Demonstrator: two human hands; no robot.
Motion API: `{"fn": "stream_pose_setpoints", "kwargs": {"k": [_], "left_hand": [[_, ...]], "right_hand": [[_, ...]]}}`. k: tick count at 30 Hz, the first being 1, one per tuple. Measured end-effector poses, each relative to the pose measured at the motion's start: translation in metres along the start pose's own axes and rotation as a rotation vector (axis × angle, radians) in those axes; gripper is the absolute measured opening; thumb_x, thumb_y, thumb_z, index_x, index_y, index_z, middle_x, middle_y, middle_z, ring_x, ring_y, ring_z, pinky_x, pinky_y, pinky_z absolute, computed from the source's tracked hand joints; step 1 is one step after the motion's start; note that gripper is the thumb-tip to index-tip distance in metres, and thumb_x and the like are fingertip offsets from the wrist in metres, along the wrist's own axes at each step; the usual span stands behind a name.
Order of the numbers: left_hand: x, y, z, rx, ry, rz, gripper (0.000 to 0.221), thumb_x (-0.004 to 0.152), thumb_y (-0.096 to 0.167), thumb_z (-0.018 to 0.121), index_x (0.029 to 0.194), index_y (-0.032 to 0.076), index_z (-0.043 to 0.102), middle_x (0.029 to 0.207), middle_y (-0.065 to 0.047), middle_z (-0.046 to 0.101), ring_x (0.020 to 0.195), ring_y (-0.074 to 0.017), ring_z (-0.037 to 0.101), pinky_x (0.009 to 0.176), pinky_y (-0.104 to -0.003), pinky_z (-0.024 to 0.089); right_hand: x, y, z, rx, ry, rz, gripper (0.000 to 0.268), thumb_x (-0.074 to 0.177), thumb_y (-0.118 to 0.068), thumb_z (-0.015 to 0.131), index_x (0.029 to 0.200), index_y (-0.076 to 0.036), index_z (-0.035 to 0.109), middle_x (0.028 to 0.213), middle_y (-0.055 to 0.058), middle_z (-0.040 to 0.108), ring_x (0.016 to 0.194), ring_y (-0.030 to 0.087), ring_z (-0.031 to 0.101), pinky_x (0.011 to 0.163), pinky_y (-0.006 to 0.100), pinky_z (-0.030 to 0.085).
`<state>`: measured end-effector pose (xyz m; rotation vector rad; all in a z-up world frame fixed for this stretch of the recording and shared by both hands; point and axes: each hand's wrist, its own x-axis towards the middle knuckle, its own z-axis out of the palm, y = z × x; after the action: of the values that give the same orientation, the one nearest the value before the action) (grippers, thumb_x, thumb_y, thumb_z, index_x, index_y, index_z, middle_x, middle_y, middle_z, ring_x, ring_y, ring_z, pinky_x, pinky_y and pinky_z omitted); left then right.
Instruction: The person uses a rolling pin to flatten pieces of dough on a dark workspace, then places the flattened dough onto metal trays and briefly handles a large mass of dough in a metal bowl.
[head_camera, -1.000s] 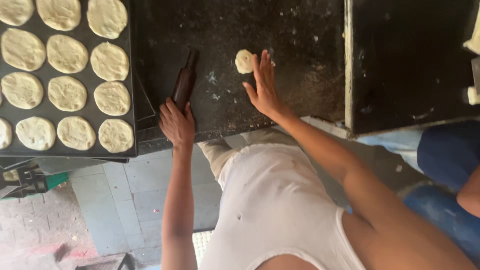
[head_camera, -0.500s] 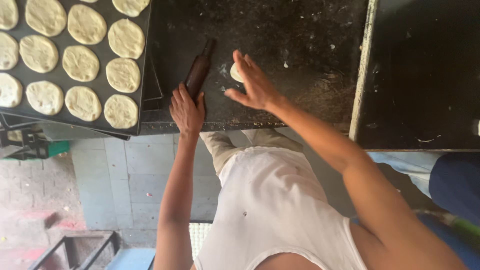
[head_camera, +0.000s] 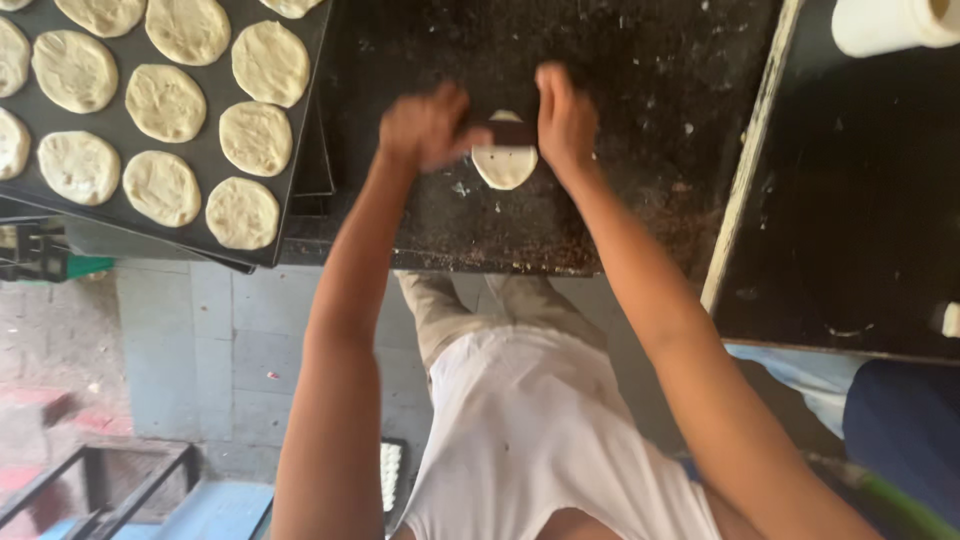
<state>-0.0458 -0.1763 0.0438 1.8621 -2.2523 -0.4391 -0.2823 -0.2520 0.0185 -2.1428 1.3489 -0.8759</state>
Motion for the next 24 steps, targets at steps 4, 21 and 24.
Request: {"fn": "stream_pose_setpoints", "kwargs": {"k": [4,21,24], "left_hand": [[0.0,0.001,0.021,0.07,0.37,0.104,0.068,0.097,0.066,0.068,0.129,0.007,0.066,0.123,-0.015,0.067,0.086,-0.0331,0.067,0.066,-0.049,0.056],[-0.182,0.001,0.026,-0.102,0.251,-0.496,0.055,0.093,0.043,0.069,0.133,0.006,0.058,0.115,-0.013,0.061,0.096,-0.0313,0.065,0.08,-0.046,0.054],[-0.183,-0.007,0.032,-0.082,0.265,-0.465,0.059,0.087,0.046,0.07,0.131,0.008,0.059,0.112,-0.012,0.062,0.097,-0.0303,0.065,0.077,-0.046,0.055]], "right_hand": [[-0.022,0.005,-0.007,-0.063,0.012,-0.024,0.018,0.113,-0.015,0.055,0.127,-0.005,0.063,0.109,0.019,0.074,0.095,0.037,0.074,0.077,0.043,0.058],[0.015,-0.158,0.008,0.472,-1.205,0.299,0.009,0.097,-0.016,0.068,0.096,-0.007,0.066,0.083,-0.008,0.064,0.08,0.003,0.057,0.074,0.027,0.05],[0.084,-0.233,0.091,0.802,-1.07,0.072,0.012,0.102,-0.016,0.066,0.098,-0.007,0.06,0.088,-0.007,0.06,0.082,0.004,0.055,0.075,0.026,0.049]]}}
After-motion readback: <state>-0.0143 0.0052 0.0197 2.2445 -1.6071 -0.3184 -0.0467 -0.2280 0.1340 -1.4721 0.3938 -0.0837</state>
